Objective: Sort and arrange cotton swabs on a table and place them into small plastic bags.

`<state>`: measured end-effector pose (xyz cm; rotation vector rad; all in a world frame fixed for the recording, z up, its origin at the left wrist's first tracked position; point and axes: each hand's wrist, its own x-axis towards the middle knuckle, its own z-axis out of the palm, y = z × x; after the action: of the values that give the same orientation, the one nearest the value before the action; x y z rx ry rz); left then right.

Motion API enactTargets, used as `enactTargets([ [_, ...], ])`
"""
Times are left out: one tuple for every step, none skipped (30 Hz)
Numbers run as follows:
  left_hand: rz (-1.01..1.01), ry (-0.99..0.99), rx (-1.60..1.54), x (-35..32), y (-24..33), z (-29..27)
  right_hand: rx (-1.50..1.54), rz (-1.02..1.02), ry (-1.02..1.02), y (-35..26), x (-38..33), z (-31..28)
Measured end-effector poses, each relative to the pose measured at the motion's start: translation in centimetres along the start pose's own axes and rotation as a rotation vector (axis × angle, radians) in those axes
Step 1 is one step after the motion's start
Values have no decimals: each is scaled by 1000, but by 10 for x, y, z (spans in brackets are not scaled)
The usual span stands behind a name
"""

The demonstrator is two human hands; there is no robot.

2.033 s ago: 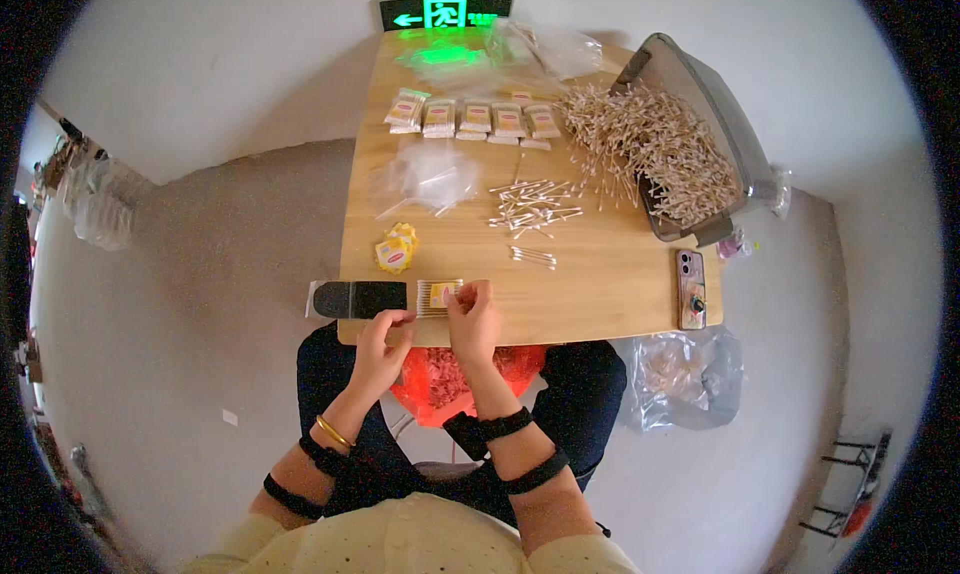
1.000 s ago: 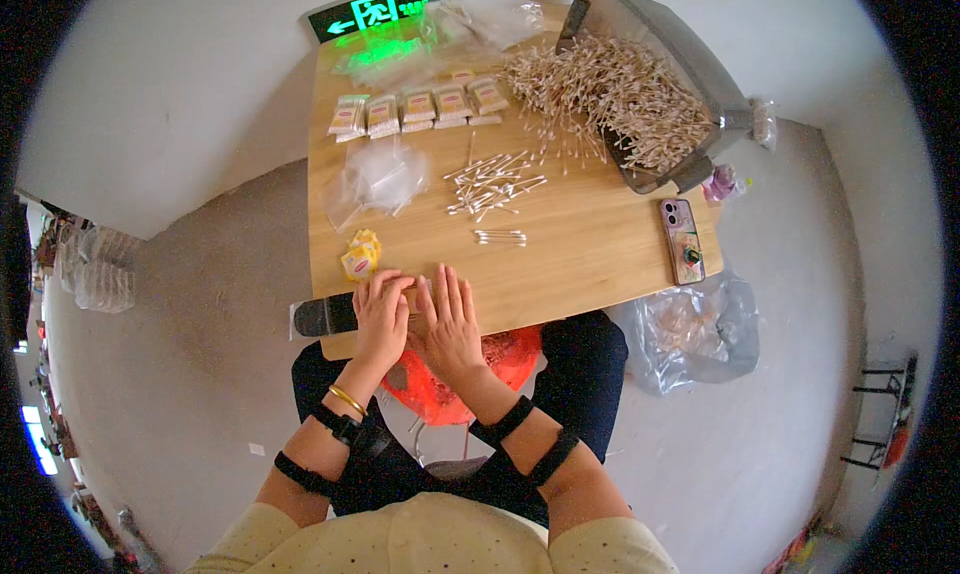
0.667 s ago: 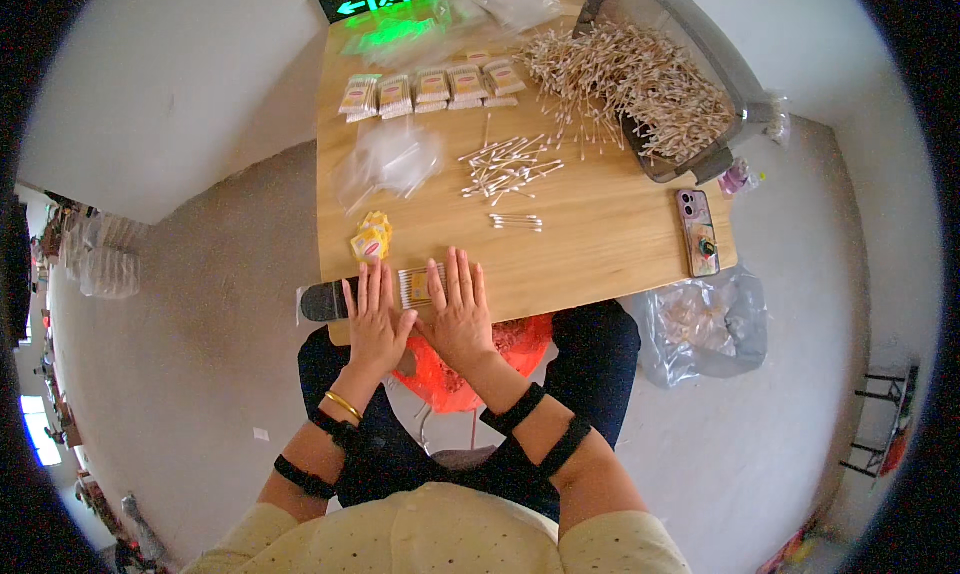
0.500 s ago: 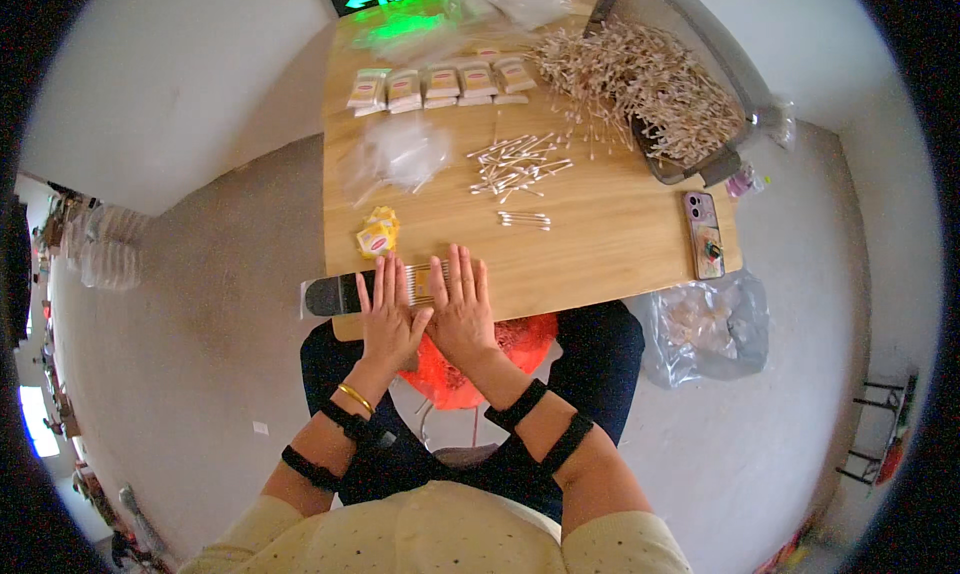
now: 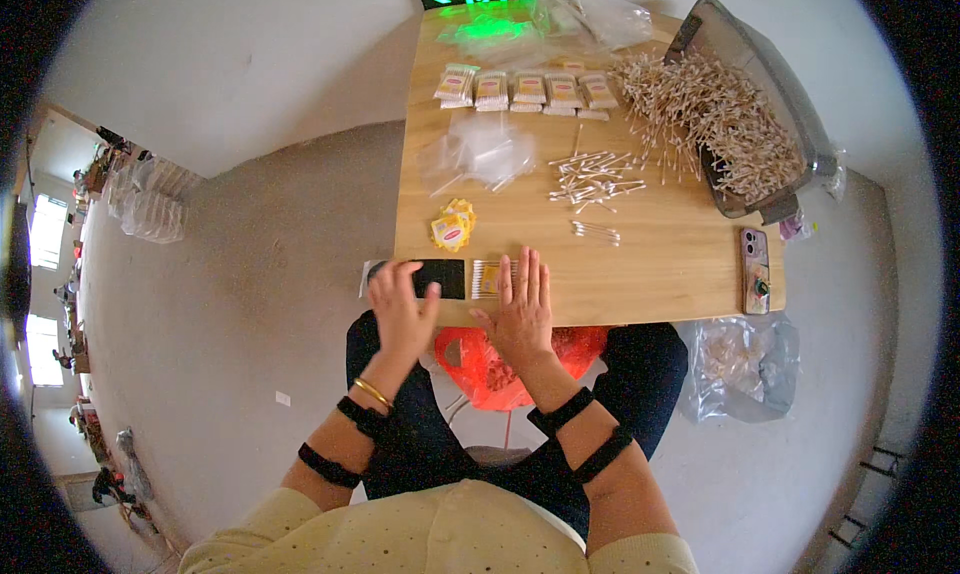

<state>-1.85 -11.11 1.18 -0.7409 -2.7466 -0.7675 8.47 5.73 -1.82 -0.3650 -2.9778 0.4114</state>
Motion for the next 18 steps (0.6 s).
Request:
enactTargets([
  [-38,-30,70,2,-14,-9,-9,-17,-8,-7,3,2],
  [-75,-60,139,4,-25,-16,-19,-32,-16,-14,5,5],
  [-77,-58,143,8,-29,-18,-15,-36,-15,-22,7,7],
  [-41,-107,174,11,-33,-19,-26,-41,-29,-30,10,9],
  [-4,-157,203,15,-36,-20,-37,-45,-43,-38,13,11],
  [-5,-157,205,19,-37,-20,-35,-46,-43,-43,15,14],
  [-2,-207,250,23,-37,-20,-37,-32,-52,-48,18,17],
  [1,-258,294,26,-37,-19,-38,-17,-60,-53,21,19],
  [2,-258,295,30,-39,-17,-58,-10,-60,-57,23,21],
  [45,-268,349,34,-40,-16,-56,-9,-61,-61,25,23],
  [88,-277,402,37,-40,-14,-33,-23,-17,-65,27,25],
  [90,-280,403,41,-40,-13,-11,-36,25,-69,28,26],
  [110,-330,431,45,-40,-11,6,-39,23,-72,28,26],
  [130,-380,458,48,-40,-10,9,-36,22,-74,28,26],
  [133,-382,460,52,-37,-11,1,-36,9,-76,29,26],
  [172,-415,476,54,-35,-11,-7,-37,-5,-77,30,25],
  [211,-449,491,57,-34,-13,-4,-33,-5,-79,30,25],
  [213,-453,491,58,-35,-12,-11,-31,10,-79,30,26],
])
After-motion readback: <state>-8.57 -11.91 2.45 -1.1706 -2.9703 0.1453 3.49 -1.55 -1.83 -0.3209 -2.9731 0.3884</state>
